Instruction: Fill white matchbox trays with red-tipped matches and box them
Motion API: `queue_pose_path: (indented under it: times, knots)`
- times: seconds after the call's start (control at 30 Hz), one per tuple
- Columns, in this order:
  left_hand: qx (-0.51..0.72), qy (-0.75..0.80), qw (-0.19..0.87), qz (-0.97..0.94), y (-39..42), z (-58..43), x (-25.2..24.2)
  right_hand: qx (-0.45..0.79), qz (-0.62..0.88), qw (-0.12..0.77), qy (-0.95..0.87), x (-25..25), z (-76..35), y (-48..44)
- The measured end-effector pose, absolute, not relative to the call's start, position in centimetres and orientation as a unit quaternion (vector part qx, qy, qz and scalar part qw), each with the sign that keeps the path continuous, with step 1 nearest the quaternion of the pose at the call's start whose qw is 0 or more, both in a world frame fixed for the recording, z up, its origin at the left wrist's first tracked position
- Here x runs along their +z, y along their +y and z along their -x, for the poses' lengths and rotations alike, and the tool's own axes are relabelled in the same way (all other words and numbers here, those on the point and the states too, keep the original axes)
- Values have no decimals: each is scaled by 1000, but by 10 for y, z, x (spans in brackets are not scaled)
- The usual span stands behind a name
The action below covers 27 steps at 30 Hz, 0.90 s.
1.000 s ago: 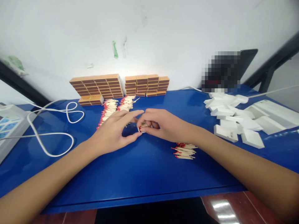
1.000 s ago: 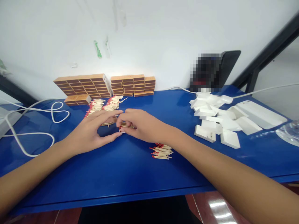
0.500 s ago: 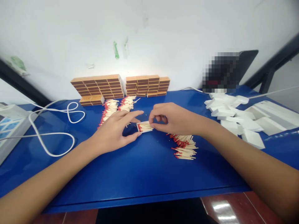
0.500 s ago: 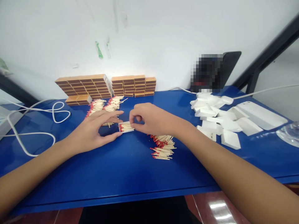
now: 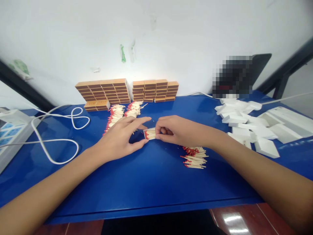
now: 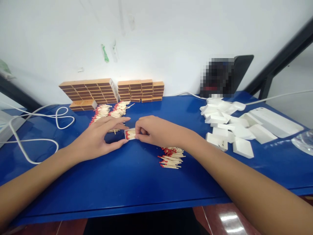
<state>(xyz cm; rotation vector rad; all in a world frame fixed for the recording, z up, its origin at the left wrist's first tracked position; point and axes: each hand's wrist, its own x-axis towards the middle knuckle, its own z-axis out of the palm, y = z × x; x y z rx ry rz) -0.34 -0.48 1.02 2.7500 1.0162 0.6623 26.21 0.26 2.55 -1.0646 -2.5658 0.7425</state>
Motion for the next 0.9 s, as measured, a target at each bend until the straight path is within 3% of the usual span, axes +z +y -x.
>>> queue_pose_path:
  times: [0.5, 0.77, 0.9]
  knots:
    - [216, 326, 64, -918, -5, 3, 11, 179, 375, 201, -887, 26, -261, 5]
    - [223, 281, 49, -932, -1, 2, 11, 164, 377, 181, -894, 26, -265, 9]
    - [230, 257, 54, -937, 1, 1, 11, 194, 410, 80, -888, 45, -287, 12]
